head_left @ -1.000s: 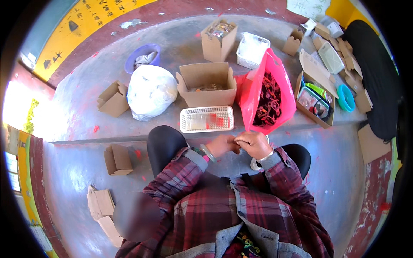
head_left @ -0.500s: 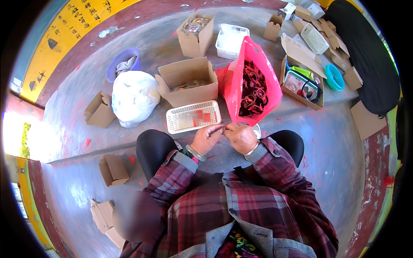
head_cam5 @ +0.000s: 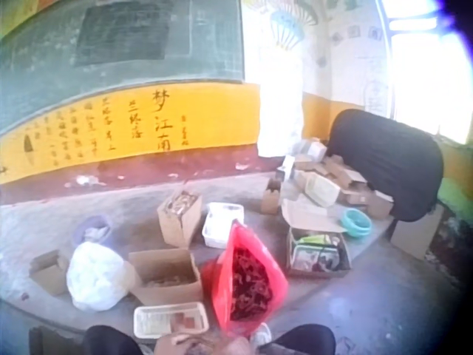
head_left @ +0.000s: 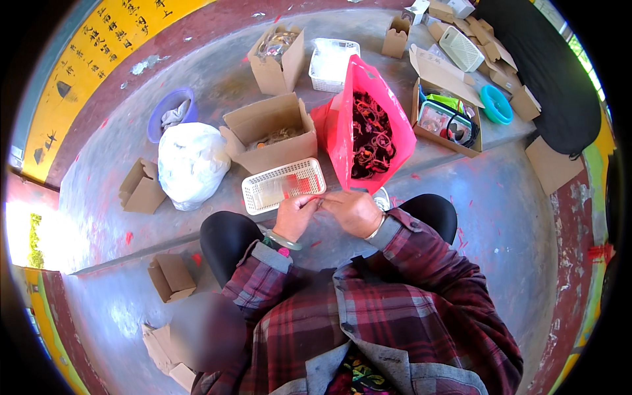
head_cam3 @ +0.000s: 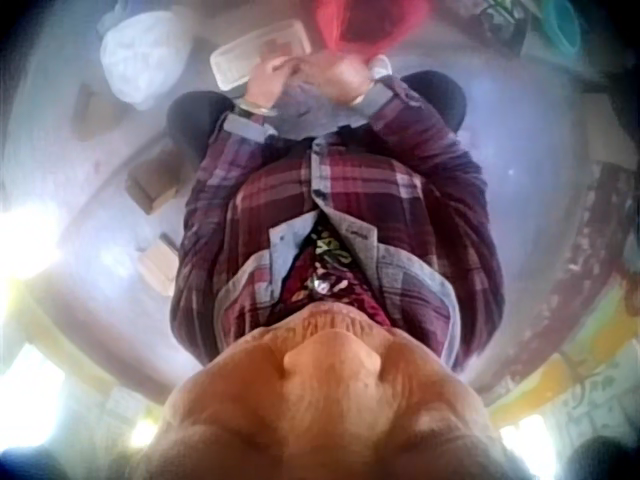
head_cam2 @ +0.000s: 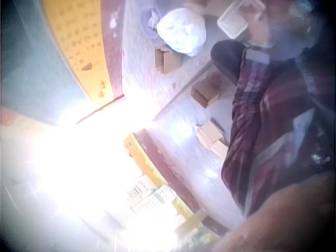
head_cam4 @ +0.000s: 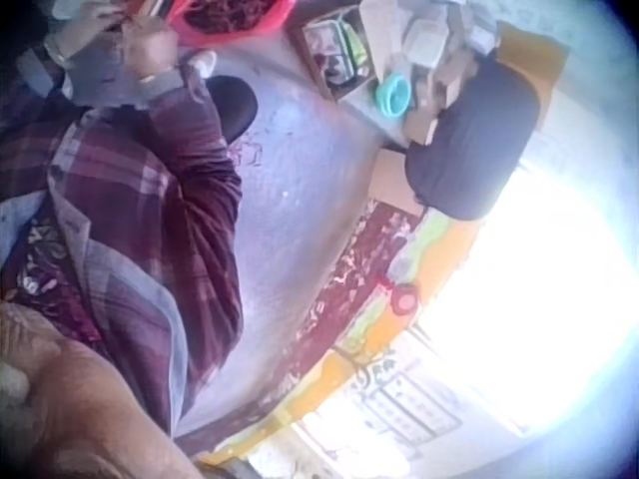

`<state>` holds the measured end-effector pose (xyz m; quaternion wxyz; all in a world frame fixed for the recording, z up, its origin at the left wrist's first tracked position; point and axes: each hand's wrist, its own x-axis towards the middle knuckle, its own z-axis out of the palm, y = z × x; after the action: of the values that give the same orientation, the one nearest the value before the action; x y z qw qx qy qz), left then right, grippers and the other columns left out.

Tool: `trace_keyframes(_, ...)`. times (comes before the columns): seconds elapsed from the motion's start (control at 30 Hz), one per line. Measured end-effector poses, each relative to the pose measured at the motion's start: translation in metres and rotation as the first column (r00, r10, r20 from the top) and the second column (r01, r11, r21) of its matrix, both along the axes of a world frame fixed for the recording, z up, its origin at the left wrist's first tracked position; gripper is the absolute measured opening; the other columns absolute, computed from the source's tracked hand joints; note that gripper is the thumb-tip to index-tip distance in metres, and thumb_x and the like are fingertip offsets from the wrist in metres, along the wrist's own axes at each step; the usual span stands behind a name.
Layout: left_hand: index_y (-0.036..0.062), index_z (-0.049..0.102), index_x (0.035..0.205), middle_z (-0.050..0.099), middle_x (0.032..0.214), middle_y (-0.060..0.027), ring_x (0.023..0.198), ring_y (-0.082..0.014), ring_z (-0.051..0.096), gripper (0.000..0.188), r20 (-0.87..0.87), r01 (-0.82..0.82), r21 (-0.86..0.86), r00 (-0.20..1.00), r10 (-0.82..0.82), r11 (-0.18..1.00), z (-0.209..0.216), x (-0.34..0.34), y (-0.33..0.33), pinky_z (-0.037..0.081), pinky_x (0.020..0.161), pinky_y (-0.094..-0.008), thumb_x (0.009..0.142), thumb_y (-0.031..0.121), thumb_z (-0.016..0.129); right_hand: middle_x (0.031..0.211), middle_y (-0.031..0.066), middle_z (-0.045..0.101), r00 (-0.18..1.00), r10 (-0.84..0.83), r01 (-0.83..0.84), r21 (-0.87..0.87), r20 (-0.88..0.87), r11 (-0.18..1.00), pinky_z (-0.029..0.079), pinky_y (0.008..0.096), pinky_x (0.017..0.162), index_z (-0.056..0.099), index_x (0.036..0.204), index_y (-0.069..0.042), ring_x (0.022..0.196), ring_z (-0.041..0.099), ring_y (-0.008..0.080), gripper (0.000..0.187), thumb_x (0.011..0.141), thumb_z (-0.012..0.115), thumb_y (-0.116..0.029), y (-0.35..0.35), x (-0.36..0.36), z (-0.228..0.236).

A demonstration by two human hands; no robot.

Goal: The person sits on the floor and sorts small, clear plastic rings from a pink bag into a white basket. They handle the items one by one, picking them up from the bag and placing them into the basket.

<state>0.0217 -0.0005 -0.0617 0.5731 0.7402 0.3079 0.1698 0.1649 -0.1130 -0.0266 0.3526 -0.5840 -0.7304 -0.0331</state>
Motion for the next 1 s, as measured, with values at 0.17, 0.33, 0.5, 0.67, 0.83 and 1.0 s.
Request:
trace_keyframes(0.17,-0.0033,0.063,0.091,0.063,0.069,-0.0082,0.064,-0.0073,0.056,0.020,0.133,-0.176,0.057,0.977,0.167,0.983,0.019,-0.005,0.012,0.045,0.058,-0.0241,0.081,0.013,0.058,0.077,0.0119,0.060,0.980,-0.135,0.142,0.037,-0.147,0.989,0.049,0.0359,0.062,0.063,0.080,-0.006,0.070,0.059,0.0291,0.015,0.073,0.051,-0.006,0.029,0.082,0.022)
trace_keyframes(0.33,-0.0028,0.063,0.088,0.063,0.071,-0.0139,0.065,-0.0155,0.061,0.018,0.089,-0.170,0.191,0.984,0.155,0.967,0.000,-0.004,0.009,0.045,0.060,-0.0269,0.079,0.013,0.060,0.081,0.0156,0.063,0.909,-0.381,0.287,-0.406,-0.170,0.867,0.048,0.0380,0.068,0.066,0.085,-0.006,0.076,0.061,0.0298,0.019,0.076,0.051,-0.013,0.051,0.188,-0.007)
trace_keyframes(0.5,-0.0008,0.062,0.087,0.062,0.076,-0.0167,0.069,-0.0247,0.062,0.016,0.058,-0.117,0.265,0.993,0.106,0.957,-0.007,-0.001,0.004,0.047,0.062,-0.0301,0.078,0.012,0.058,0.095,0.0178,0.061,0.912,-0.275,0.401,-0.804,0.305,0.438,0.050,0.0324,0.072,0.063,0.096,-0.001,0.083,0.061,0.0276,0.023,0.074,0.056,-0.009,0.059,0.205,-0.040)
trace_keyframes(0.67,0.0002,0.062,0.087,0.061,0.077,-0.0179,0.070,-0.0280,0.062,0.018,0.011,-0.082,0.272,0.997,0.082,0.959,-0.009,0.001,0.006,0.047,0.062,-0.0320,0.079,0.015,0.057,0.098,0.0206,0.058,0.857,-0.420,0.411,-0.888,0.299,0.206,0.047,0.0382,0.067,0.059,0.096,0.004,0.083,0.059,0.0295,0.025,0.080,0.047,-0.010,0.064,0.229,-0.092)
trace_keyframes(0.83,0.0006,0.062,0.087,0.061,0.076,-0.0175,0.071,-0.0306,0.061,0.018,0.005,-0.021,0.325,1.000,0.020,0.945,-0.013,0.006,0.004,0.047,0.062,-0.0344,0.078,0.015,0.057,0.102,0.0177,0.057,0.629,-0.765,0.310,-0.947,0.140,0.082,0.047,0.0375,0.070,0.054,0.106,-0.001,0.087,0.057,0.0286,0.029,0.080,0.045,-0.005,0.066,0.235,-0.137)
trace_keyframes(1.0,0.0013,0.062,0.087,0.061,0.075,-0.0165,0.071,-0.0307,0.060,0.018,-0.026,0.016,0.357,1.000,-0.007,0.934,-0.013,0.007,0.005,0.047,0.063,-0.0347,0.079,0.016,0.056,0.105,0.0139,0.056,0.467,-0.879,0.163,-0.967,-0.100,0.196,0.049,0.0361,0.074,0.048,0.118,-0.007,0.093,0.056,0.0272,0.041,0.078,0.044,0.001,0.080,0.223,-0.142)
